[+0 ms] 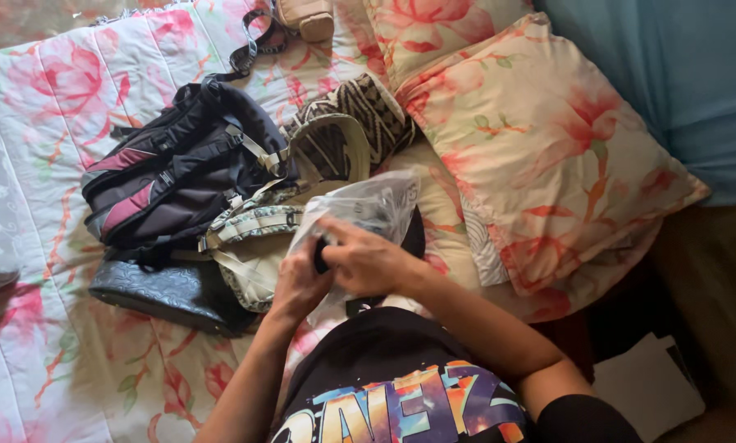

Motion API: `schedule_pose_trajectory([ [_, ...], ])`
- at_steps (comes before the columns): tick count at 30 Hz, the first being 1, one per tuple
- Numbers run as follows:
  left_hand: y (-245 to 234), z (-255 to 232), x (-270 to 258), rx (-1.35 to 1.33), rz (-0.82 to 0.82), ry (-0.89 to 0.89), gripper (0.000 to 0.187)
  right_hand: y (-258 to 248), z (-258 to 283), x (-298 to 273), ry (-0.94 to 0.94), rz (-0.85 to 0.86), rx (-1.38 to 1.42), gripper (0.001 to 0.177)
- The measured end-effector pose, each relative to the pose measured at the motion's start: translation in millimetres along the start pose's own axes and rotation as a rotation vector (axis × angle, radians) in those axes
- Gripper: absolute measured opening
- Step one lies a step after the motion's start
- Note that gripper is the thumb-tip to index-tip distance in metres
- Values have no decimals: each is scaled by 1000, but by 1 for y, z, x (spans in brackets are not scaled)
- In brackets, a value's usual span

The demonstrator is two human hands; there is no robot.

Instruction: The person removes a black clutch from a plastic mailer, shows a decorative book, and places items into various backpacks and bags on a bed.

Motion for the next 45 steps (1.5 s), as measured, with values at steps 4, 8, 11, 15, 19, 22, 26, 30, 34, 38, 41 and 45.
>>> schedule_pose_trajectory([
  [4,49,65,5,-45,26,86,47,25,35,10,-151,-51,-59,29],
  [8,72,90,9,-73,12,141,46,48,50,24,-167,48,7,24],
  [11,73,96,8,-80,19,158,45,68,65,27,-334,94,-118,32],
  [15,73,94,19,-74,19,183,44,85,87,20,-417,18,-6,34],
  [19,66,98,28,-63,26,194,43,86,90,14,-474,56,135,20],
  [22,58,91,36,-56,42,206,42,73,96,9,-362,-111,96,26],
  [26,28,70,50,-47,57,185,42,19,49,21,-306,-298,-427,32],
  [30,20,60,40,-138,134,182,41,8,-4,44,17,-300,-52,48],
  [34,34,50,36,94,-22,466,45,39,-36,52,75,-99,90,16],
  [38,29,40,22,184,81,115,44,37,-66,46,161,-258,125,14],
  [41,10,12,11,185,18,133,44,15,-75,42,190,-259,203,13],
  [45,7,7,16,176,134,-5,49,15,-57,42,-42,-73,164,16],
])
Point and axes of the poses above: each hand's wrist, its own x-axis towards the middle knuckle, its own y-axis out of the palm, z = x × y, the point moved 5 cm from there along x, towards the middle knuckle, and after that the axes turned 2 degrees about z, right-handed, at the moved point
